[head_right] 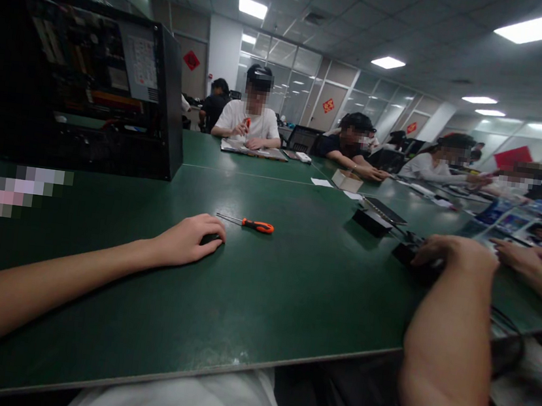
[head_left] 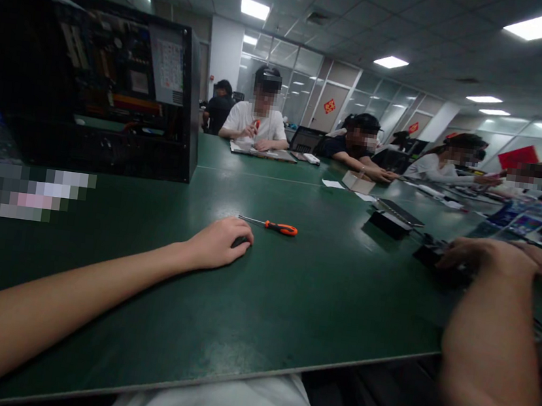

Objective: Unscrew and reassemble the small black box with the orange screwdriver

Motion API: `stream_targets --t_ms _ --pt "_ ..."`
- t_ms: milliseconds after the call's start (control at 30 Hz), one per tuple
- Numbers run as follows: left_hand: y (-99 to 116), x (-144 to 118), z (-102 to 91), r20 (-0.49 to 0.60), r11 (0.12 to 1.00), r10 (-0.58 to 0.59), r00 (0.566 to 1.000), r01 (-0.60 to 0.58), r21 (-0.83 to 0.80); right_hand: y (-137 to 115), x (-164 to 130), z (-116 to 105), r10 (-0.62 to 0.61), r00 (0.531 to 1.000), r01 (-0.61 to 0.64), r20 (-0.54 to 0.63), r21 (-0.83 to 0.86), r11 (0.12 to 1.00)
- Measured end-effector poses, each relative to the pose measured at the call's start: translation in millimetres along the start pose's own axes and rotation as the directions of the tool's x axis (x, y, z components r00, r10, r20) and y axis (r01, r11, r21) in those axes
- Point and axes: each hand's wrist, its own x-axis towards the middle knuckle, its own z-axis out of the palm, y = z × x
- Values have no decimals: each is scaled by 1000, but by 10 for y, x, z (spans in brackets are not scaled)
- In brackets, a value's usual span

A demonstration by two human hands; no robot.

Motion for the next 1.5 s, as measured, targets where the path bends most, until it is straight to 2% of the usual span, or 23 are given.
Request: stream_targets --t_ms 67,133,233,300,333,367,433,500,567,633,733,800,833,900,967,1067,1133,1167,1233,1300,1367,1433,1500 --pt "-1 2 3 -2 1000 -3 1000 3 -11 -63 -48 -39 78 989 -80 128 7 997" --pt "-2 6 5 -6 999 -18 1000 18 -29 -164 -82 -104 64 980 -72 190 38 997" --pt "0 16 -1 -32 989 -103 994 99 -106 -461 -120 -230 -131 972 107 193 127 986" --pt "2 25 -12 -59 962 -187 981 171 -212 -783 -197 -306 -345 929 316 134 203 927" --pt "0 29 -19 -75 942 -227 971 199 -270 -979 -269 -333 -491 868 462 78 241 854" --pt "-6 32 -26 -94 921 -261 961 219 -324 -1192 -366 -349 -624 782 602 10 247 759" --pt "-28 26 -40 -139 883 -315 939 236 -406 -1646 -623 -338 -834 546 824 -72 222 521" --pt "-62 4 -54 -172 855 -349 921 239 -460 -2087 -922 -261 -943 326 931 -66 194 308" --pt "-95 -33 -69 -167 832 -367 915 243 -498 -2465 -1203 -126 -988 151 974 -46 175 141" --pt "-114 -73 -90 -135 811 -373 918 251 -529 -2744 -1414 44 -999 40 984 -19 172 36" --pt "-105 -114 -135 -68 821 -346 936 268 -504 -2944 -1538 291 -996 -35 975 -83 216 -52" --pt "-85 -120 -166 -39 853 -339 940 290 -435 -2939 -1491 422 -980 -31 954 -196 287 -88" --pt "-75 -118 -179 -33 865 -346 938 305 -399 -2904 -1435 477 -966 0 945 -257 317 -84" --pt "-63 -108 -197 -34 874 -372 928 337 -350 -2798 -1279 564 -938 99 942 -333 334 -19" --pt "-62 -97 -203 -36 875 -384 923 352 -332 -2689 -1101 630 -935 178 948 -305 308 80" --pt "-69 -82 -198 -32 874 -381 924 349 -339 -2602 -878 698 -970 170 951 -175 288 115" --pt "-71 -75 -193 -28 875 -378 925 347 -338 -2604 -793 718 -965 181 933 -191 344 107" --pt "-70 -72 -191 -29 876 -378 926 347 -335 -2614 -771 715 -947 214 913 -238 393 107" --pt "-62 -72 -187 -39 879 -380 924 348 -325 -2636 -764 678 -880 324 848 -346 518 108" --pt "-50 -78 -181 -54 884 -381 923 347 -314 -2646 -803 598 -795 434 766 -423 637 79" --pt "-34 -85 -174 -69 892 -376 924 340 -297 -2642 -886 493 -714 506 708 -484 706 23" --pt "-15 -87 -168 -75 896 -374 924 340 -285 -2628 -1008 392 -626 539 696 -564 717 -46" --pt "7 -80 -168 -73 894 -378 923 344 -286 -2609 -1147 315 -551 532 724 -642 683 -97"
